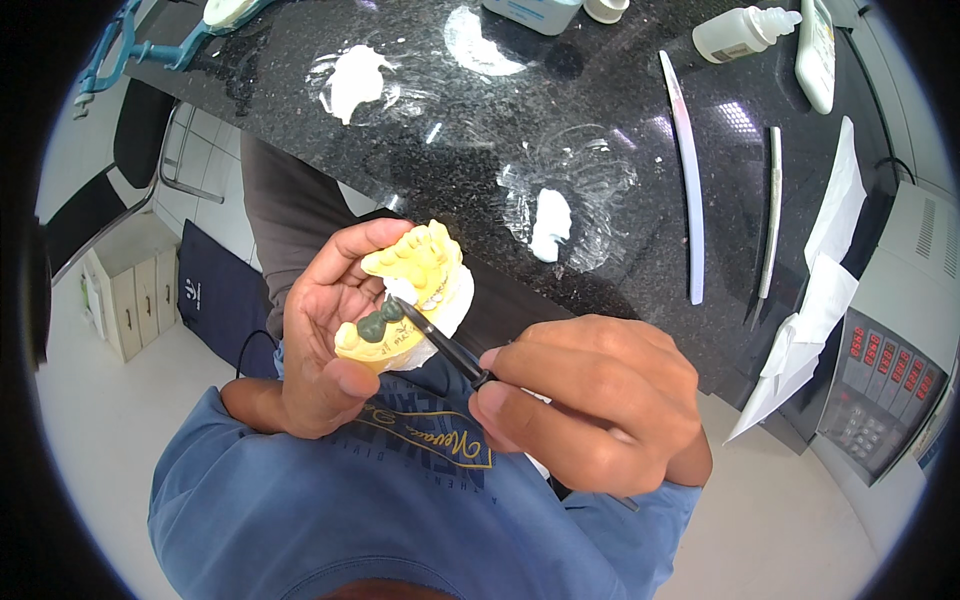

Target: The person applies a white substance to a dental model using a fine brush and a small metal tool, then wipes the model with a white paper cloth.

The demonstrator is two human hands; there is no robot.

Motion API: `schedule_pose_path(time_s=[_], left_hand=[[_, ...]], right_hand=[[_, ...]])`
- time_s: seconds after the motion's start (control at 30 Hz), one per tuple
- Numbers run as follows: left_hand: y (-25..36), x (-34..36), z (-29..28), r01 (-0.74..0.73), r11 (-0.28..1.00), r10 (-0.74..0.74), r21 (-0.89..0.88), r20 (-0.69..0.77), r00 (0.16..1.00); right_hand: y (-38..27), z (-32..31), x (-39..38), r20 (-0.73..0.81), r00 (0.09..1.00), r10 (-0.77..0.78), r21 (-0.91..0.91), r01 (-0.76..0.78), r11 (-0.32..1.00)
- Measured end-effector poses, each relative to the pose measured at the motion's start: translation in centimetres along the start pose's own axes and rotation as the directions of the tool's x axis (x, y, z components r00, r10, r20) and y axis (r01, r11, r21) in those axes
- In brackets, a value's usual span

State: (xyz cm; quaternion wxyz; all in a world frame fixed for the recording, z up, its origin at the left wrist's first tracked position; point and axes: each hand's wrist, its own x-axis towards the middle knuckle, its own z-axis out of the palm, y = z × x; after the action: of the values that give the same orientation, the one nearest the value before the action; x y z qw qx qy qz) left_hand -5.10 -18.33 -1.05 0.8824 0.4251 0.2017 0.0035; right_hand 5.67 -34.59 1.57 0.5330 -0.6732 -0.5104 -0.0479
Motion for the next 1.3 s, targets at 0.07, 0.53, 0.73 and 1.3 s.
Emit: schedule_pose_path(time_s=[0.07,0.53,0.73,1.3], left_hand=[[0.0,0.0,0.0,-0.002,1.0,0.002,0.006,-0.004,1.0],[-0.3,-0.1,-0.7,0.002,0.989,0.009,-0.147,0.075,0.997],[-0.1,0.0,0.0,-0.003,0.998,0.002,-0.057,-0.011,1.0],[0.5,-0.1,0.3,0.056,0.998,-0.057,-0.033,-0.026,0.998]], right_hand=[[0.1,0.0,-0.1,0.015,1.0,0.006,-0.012,-0.006,1.0],[0.3,0.1,-0.2,0.009,0.999,-0.038,0.008,0.038,0.999],[0.2,0.0,-0.3,0.0,0.999,-0.033,0.041,0.033,0.999],[0.3,0.1,-0.2,0.012,0.999,-0.041,0.031,0.041,0.999]])
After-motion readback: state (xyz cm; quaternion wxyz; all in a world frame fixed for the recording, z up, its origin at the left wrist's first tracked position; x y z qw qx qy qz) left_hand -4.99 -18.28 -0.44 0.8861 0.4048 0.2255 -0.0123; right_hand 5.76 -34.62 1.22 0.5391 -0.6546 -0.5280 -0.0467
